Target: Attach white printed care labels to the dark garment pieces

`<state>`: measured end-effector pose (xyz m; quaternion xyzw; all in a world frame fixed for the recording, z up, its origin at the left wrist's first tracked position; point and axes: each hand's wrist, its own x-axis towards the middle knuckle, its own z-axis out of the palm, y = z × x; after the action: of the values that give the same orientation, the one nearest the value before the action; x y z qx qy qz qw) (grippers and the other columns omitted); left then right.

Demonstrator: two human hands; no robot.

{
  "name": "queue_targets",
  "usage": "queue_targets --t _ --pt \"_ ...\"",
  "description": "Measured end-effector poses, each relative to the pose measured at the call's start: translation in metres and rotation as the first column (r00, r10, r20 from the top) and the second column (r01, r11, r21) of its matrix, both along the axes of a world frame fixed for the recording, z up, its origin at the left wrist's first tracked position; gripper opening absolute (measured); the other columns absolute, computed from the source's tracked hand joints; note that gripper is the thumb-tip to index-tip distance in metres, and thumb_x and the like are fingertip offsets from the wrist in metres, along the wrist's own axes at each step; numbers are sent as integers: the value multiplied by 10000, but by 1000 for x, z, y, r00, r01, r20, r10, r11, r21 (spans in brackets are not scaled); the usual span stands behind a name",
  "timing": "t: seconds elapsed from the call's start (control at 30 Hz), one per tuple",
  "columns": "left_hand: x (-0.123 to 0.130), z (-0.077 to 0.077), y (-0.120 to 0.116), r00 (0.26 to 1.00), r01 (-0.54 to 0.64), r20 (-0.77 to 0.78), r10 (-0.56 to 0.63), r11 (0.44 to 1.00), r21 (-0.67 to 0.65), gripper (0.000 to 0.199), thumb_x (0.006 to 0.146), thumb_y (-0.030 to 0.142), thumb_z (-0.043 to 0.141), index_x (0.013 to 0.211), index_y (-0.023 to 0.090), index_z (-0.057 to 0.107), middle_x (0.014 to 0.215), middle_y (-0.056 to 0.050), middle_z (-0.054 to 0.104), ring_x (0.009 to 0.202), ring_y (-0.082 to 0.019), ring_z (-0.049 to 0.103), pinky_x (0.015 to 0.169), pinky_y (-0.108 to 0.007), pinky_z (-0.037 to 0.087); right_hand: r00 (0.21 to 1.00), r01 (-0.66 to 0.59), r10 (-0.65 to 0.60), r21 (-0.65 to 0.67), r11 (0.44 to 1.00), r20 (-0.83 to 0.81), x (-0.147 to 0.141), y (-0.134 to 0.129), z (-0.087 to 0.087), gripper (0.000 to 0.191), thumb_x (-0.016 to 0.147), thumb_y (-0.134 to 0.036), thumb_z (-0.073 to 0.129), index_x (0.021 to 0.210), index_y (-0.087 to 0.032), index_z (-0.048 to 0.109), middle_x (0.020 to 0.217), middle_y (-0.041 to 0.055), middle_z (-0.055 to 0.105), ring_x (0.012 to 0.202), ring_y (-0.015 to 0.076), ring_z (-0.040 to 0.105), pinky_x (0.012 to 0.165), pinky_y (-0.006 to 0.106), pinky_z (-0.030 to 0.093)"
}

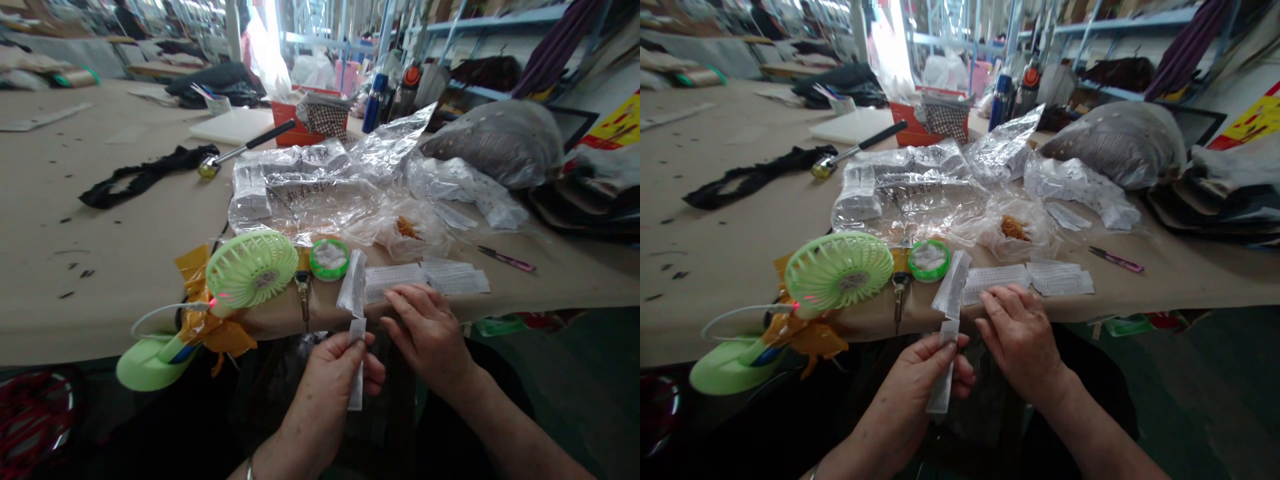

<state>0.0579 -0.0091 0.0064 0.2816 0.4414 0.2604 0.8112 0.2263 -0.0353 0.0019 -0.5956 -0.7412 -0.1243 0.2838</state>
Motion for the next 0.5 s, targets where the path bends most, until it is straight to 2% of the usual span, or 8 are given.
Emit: queue_targets --t 0.07,0.13,0.3,0.4,0.5 --pt "0 -1 -1 1000 19 -14 -19 1000 15 197 787 311 631 884 141 648 569 -11 650 511 -113 588 500 -202 448 997 37 -37 11 999 69 4 6 -6 251 868 -182 560 1106 -164 639 1075 105 662 1039 274 556 914 459 469" --pt "0 -1 -2 999 26 -33 -26 1000 13 172 781 295 631 851 139 647 574 -14 652 520 -115 595 501 -201 453 997 26 -30 53 998 70 6 8 -11 211 867 -151 564 1053 -170 662 1048 88 685 1012 254 574 909 435 473" --pt "-1 1 -3 998 44 -31 -46 997 -55 200 774 295 642 807 100 667 659 -66 682 577 -135 628 555 -237 502 998 -10 16 99 995 -60 13 8 -16 152 857 -135 581 922 -220 689 944 38 716 957 209 613 894 402 471" --pt "-1 4 -1 997 76 31 -72 984 -164 194 791 268 626 853 89 666 682 -84 688 581 -146 636 569 -258 514 977 -84 108 131 988 -185 11 1 -10 158 851 -129 579 885 -242 684 922 30 709 966 209 613 863 407 487" --pt "-1 6 1 993 80 104 -58 972 -219 166 780 225 636 857 83 675 694 -77 682 563 -131 619 548 -241 499 918 -239 267 130 962 -291 0 -12 -2 139 861 -152 574 872 -248 675 940 41 694 1012 222 591 834 410 507"
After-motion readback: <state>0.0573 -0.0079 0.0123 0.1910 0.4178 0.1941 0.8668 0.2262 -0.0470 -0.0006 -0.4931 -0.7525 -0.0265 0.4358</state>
